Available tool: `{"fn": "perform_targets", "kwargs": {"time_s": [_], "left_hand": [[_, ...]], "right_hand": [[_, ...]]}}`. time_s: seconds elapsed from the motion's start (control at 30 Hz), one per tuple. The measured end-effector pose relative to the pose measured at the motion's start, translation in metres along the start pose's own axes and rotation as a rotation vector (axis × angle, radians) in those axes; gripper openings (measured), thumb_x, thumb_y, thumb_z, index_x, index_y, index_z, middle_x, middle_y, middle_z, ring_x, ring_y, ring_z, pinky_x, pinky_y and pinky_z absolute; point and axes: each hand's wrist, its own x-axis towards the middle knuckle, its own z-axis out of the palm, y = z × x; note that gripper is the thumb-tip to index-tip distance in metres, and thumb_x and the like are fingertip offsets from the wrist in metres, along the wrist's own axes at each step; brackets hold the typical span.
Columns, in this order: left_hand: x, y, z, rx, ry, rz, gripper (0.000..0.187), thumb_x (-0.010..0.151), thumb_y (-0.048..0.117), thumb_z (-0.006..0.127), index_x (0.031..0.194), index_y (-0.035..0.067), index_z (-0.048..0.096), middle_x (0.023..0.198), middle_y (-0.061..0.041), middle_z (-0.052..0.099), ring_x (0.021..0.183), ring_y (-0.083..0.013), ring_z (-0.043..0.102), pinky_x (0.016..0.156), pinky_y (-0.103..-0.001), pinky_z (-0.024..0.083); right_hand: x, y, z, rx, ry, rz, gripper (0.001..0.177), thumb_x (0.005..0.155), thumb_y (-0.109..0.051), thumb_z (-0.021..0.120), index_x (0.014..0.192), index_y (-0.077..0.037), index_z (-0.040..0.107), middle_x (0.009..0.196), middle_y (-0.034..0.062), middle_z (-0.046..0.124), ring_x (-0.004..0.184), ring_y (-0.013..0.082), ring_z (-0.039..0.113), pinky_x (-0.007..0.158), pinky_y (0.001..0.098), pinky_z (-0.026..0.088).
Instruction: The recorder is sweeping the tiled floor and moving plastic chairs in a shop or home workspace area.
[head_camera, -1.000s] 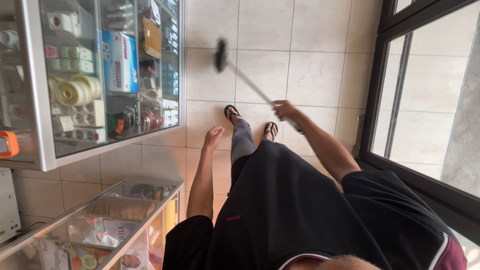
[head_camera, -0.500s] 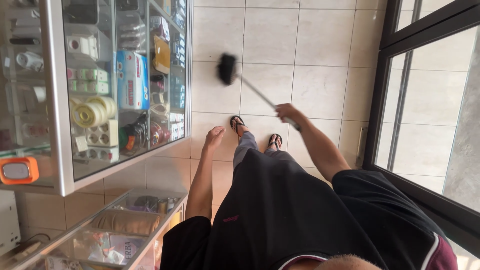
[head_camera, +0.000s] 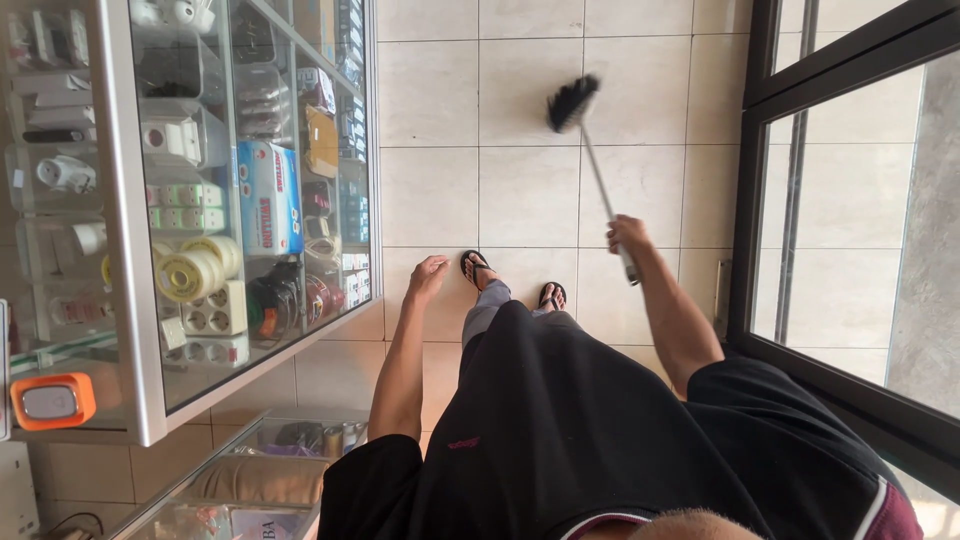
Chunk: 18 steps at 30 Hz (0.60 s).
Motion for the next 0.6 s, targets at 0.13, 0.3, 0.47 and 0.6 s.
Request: {"fn": "perform_targets", "kwargs": {"time_s": [0.13, 0.3, 0.47, 0.6], "left_hand": [[0.006, 0.009, -0.004, 0.003, -0.005, -0.026, 0.045, 0.094, 0.038, 0.067, 0.126, 0.005, 0.068, 0.114, -0.02, 0.075, 0.102, -0.0265, 0.074, 0.085, -0.036, 0.058], [0.011, 0.019, -0.012, 0.006, -0.02, -0.069, 0.048, 0.093, 0.041, 0.067, 0.126, 0.006, 0.069, 0.11, -0.021, 0.077, 0.098, -0.0312, 0.075, 0.084, -0.038, 0.058], [0.026, 0.009, -0.016, 0.024, 0.008, 0.004, 0.05, 0.094, 0.044, 0.067, 0.126, 0.006, 0.07, 0.116, -0.022, 0.074, 0.11, -0.0307, 0.071, 0.091, -0.038, 0.056], [0.025, 0.012, -0.029, 0.029, 0.001, -0.057, 0.051, 0.093, 0.045, 0.066, 0.127, 0.008, 0.069, 0.119, -0.023, 0.073, 0.111, -0.0318, 0.071, 0.091, -0.038, 0.056]], "right_hand": [[0.084, 0.057, 0.015, 0.443, -0.452, 0.259, 0.023, 0.098, -0.028, 0.06, 0.102, -0.006, 0.054, 0.068, 0.0079, 0.052, 0.047, 0.0169, 0.048, 0.037, 0.0335, 0.044], [0.082, 0.068, 0.12, -0.043, -0.706, -0.039, 0.054, 0.094, -0.002, 0.057, 0.146, -0.001, 0.042, 0.097, 0.0138, 0.068, 0.065, 0.0232, 0.065, 0.043, 0.0416, 0.053], [0.073, 0.063, 0.225, -0.423, -0.62, -0.036, 0.054, 0.096, 0.005, 0.062, 0.149, 0.002, 0.054, 0.097, 0.0262, 0.066, 0.067, 0.0274, 0.06, 0.043, 0.0389, 0.05], [0.146, 0.072, 0.223, -0.353, -0.836, -0.139, 0.056, 0.087, 0.011, 0.059, 0.142, 0.002, 0.048, 0.105, 0.0108, 0.073, 0.073, 0.0224, 0.073, 0.043, 0.0421, 0.057]]}}
